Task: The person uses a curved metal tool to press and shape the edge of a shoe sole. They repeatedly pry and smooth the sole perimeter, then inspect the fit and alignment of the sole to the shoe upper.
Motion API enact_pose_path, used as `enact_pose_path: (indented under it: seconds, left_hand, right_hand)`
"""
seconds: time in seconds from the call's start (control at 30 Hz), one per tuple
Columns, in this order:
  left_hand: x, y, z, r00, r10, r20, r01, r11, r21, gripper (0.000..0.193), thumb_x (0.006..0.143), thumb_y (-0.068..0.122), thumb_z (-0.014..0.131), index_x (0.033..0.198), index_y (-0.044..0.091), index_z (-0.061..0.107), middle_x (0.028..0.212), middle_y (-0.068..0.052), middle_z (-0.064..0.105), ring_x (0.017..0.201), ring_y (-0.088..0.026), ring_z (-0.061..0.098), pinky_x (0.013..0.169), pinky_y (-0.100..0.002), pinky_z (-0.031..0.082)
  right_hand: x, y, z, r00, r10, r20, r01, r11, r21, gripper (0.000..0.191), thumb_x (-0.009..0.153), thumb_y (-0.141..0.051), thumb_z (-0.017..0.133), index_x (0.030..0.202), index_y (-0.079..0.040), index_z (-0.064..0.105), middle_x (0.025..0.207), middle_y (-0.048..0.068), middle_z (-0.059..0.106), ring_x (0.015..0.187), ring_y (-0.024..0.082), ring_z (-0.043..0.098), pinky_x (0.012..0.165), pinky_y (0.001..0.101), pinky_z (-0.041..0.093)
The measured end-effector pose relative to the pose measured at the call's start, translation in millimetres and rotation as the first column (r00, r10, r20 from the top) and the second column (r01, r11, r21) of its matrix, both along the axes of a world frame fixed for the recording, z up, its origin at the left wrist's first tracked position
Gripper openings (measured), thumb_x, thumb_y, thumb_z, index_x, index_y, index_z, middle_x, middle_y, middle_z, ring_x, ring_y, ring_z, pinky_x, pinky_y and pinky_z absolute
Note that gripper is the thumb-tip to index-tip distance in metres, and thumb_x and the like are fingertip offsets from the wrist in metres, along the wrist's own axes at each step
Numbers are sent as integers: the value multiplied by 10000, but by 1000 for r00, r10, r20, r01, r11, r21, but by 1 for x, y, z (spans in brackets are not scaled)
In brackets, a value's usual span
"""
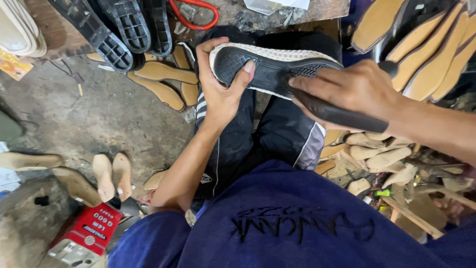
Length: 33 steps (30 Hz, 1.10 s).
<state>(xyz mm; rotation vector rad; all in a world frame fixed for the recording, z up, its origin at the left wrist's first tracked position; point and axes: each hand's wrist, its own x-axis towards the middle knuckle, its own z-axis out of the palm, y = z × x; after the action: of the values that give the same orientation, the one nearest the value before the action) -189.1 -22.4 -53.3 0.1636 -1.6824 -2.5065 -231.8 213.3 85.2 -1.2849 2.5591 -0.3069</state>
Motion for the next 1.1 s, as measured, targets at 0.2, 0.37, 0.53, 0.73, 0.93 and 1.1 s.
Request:
enact_pose_path:
  seconds: [0.2, 0.37, 0.53, 0.73, 0.93, 1.1]
  left_hand:
    - [-2, -1, 3, 998, 61, -36, -61, 998, -23, 535, 951, 20, 808, 1354, 35, 456, 1077, -61, 579, 933, -104, 618, 835, -243, 550]
    - [-1, 3, -8, 999, 50, -8, -48, 990, 135, 529, 929, 18, 786, 1329, 48, 441, 1077, -62, 596, 914, -117, 651, 803, -263, 581]
    - [-6, 6, -22, 946, 137, -294, -194, 965, -175, 496, 975, 13, 785, 1362, 49, 476, 1141, -90, 575, 1037, -140, 587, 984, -287, 515]
    - [-10, 22, -41, 975, 74, -209, -44, 988, 147, 401, 1005, 105, 705, 1327, 31, 479, 1060, -112, 606, 949, -200, 592, 898, -327, 514]
    - [-7, 19, -49, 954, 131, -269, -136, 991, 2, 367, 1017, 130, 717, 1303, 38, 506, 1153, -62, 602, 1057, -169, 584, 986, -312, 499]
    - [-13, 13, -37, 923, 185, -337, -270, 936, -225, 390, 990, 153, 743, 1292, 30, 530, 1207, -80, 597, 1144, -188, 577, 1065, -314, 465]
  right_hand:
    - [-7, -39, 21, 997, -63, 42, 70, 977, -204, 302, 894, -155, 801, 1162, -26, 750, 978, 163, 765, 709, 270, 728, 617, 334, 582]
    - [2, -35, 1, 999, -35, -18, 26, 924, -380, 225, 979, -145, 779, 1150, -30, 688, 991, 163, 720, 804, 287, 718, 719, 337, 591]
    - [7, -57, 14, 973, -228, -18, 225, 969, -103, 303, 954, -270, 836, 971, -9, 683, 809, 164, 678, 662, 307, 648, 608, 410, 510]
    - [63, -40, 90, 749, -496, 439, 641, 708, -295, 273, 940, -238, 619, 1021, 21, 652, 808, 54, 657, 735, 189, 656, 656, 358, 511]
    - [125, -29, 35, 969, -226, 101, 91, -53, -994, 642, 934, -704, 471, 884, -66, 426, 845, 69, 543, 730, 227, 633, 635, 422, 578]
    - [121, -52, -23, 594, -544, 593, 804, 376, -461, 349, 1047, -166, 627, 1335, 26, 581, 661, 35, 558, 498, 102, 516, 466, 264, 452]
